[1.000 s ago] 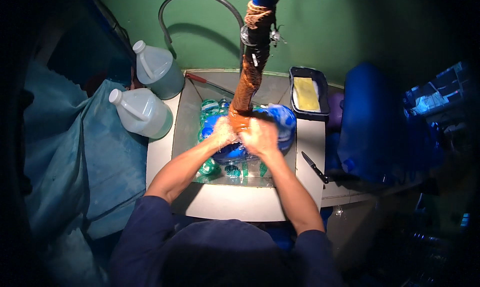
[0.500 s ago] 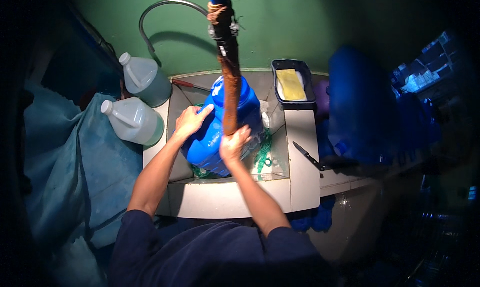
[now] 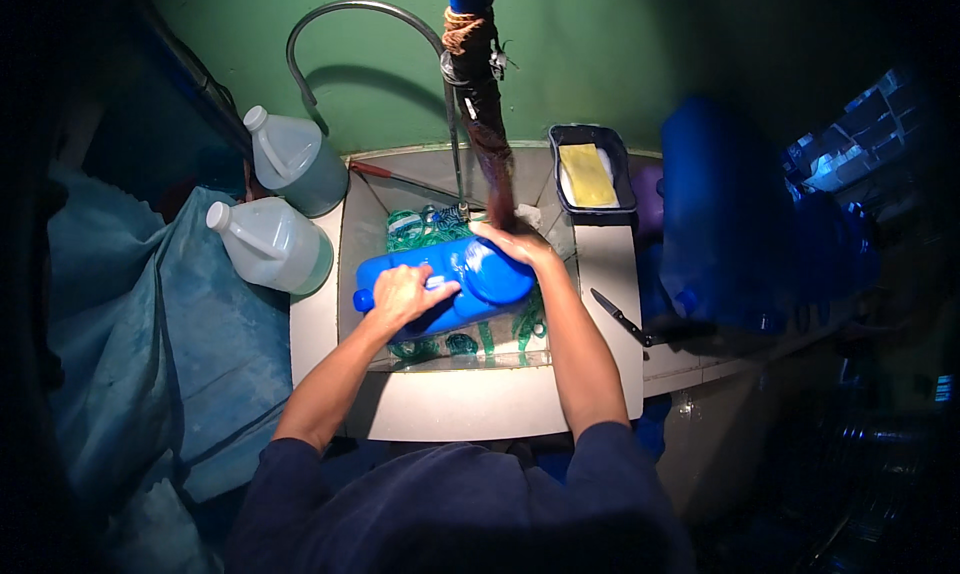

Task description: The person scrubs the exterior of a purple plastic container with a sponge, rinses it under running water, and sets it aside. They then repeat the same process with a blue plastic container, scrubbing, rinsing, and placing it on the floor.

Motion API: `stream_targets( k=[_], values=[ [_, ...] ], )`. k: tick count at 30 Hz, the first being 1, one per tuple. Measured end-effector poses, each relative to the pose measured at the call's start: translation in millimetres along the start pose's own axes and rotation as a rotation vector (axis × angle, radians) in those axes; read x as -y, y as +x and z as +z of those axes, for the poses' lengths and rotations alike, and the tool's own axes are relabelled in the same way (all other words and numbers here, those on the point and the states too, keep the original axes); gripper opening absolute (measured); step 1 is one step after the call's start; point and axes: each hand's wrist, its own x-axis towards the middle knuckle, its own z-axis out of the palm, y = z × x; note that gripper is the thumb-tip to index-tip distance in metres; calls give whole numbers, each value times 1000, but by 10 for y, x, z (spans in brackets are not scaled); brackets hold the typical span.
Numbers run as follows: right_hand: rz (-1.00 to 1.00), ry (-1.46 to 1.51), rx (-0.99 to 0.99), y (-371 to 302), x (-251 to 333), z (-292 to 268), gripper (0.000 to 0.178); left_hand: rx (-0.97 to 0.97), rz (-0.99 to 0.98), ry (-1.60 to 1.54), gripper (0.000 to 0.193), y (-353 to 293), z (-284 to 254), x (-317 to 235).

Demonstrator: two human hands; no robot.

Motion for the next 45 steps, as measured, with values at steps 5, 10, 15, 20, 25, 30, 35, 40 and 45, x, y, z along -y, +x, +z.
stream_targets(
  k=[5,10,15,20,25,30,35,40,45],
  values=[
    [-195,-96,212,267,845,752,77,121,134,73,58,258,259,-26],
    [-675,-333,-132,-71,877,706,46,53,177,66,47,381,215,205],
    [-352,-410,-312,-306,436,198,45,118,7,71,58,314,124,353],
    [-423,-359,-546,-554,404,579,34,27,76,73,44,430,153,407],
    [-86,-605,-524,-904,424,377,35,113,14,89,41,457,164,447],
    [172,-150,-585,-507,601,228,67,122,16,57,40,333,144,382],
    [-405,-54,-148,-284,713,425,62,101,2,41,43,306,105,317],
    [-33,-436,-355,-240,579,308,50,116,-35,47,48,394,92,279],
    [-249,-132,-513,79,469,349,47,135,-85,65,47,497,80,284]
  ],
)
